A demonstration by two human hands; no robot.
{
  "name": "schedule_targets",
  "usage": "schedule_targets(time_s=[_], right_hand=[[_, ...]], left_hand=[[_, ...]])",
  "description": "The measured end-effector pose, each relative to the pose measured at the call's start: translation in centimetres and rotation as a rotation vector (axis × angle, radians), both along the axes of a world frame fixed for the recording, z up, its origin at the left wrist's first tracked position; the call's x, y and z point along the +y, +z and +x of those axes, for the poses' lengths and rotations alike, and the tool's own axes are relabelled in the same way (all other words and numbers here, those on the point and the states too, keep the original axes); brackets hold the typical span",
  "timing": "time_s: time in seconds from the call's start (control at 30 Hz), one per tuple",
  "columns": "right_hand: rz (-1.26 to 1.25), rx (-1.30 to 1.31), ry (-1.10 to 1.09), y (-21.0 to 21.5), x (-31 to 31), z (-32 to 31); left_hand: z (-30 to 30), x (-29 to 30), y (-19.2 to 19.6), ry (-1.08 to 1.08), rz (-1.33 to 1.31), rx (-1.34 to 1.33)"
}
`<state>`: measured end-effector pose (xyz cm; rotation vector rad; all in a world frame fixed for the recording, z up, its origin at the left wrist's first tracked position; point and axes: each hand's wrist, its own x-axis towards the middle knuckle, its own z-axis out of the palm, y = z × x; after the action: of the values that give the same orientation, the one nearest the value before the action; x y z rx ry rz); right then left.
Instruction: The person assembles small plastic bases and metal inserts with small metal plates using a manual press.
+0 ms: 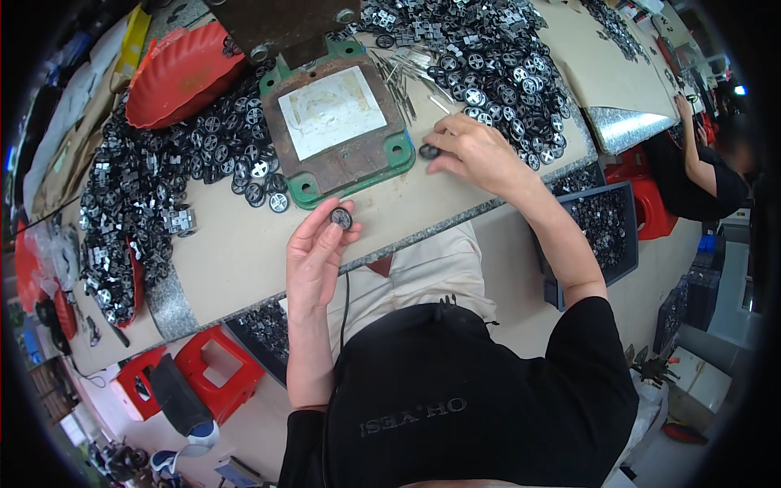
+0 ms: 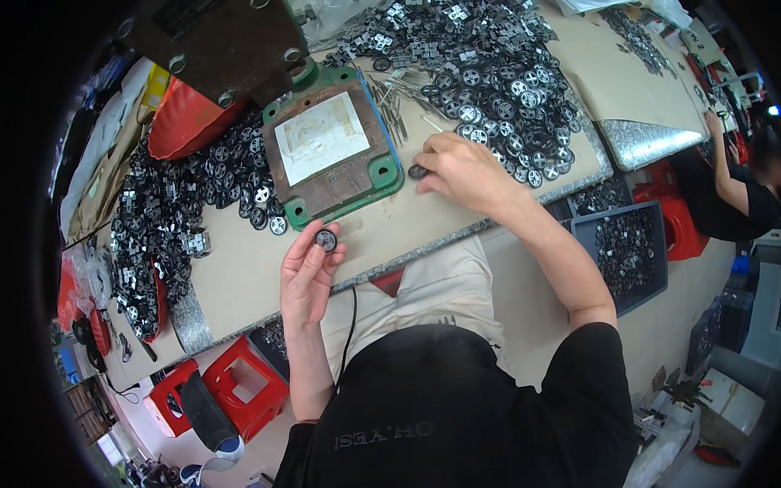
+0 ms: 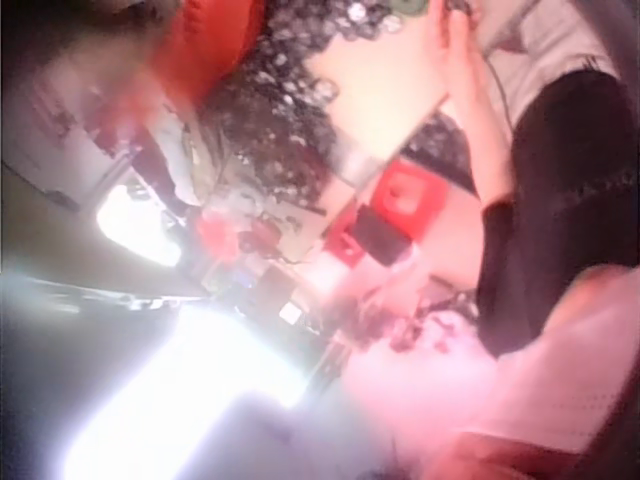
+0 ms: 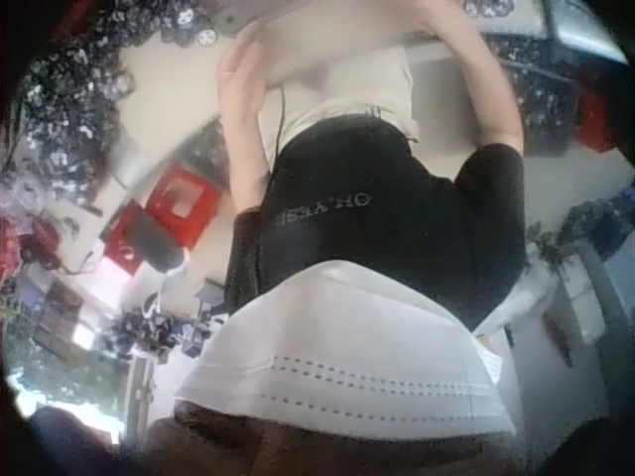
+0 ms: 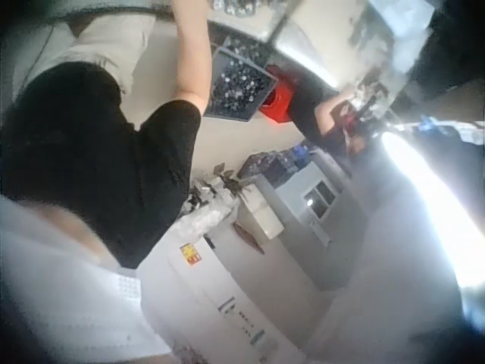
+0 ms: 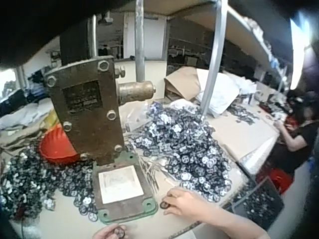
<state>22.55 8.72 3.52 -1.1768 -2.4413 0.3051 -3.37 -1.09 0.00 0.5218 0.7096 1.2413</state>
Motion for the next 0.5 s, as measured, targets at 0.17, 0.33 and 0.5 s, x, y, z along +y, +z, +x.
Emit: schedule_targets(time_s=[0.17, 0.33, 0.5], right_hand=[[-0.067, 0.058, -0.207, 0.6, 3.6, 0.8], [-0.134, -0.176, -0.432, -0.5, 5.8, -0.1], [-0.204, -0.117, -0.262, -0.8, 5.8, 0.0]], left_hand=[[0.0, 0.0, 0.2, 0.011, -0.001, 0.015], [0.3, 0.2, 0.1, -0.014, 0.001, 0.010], [0.9, 1.0, 0.2, -0.109, -0.020, -0.112]])
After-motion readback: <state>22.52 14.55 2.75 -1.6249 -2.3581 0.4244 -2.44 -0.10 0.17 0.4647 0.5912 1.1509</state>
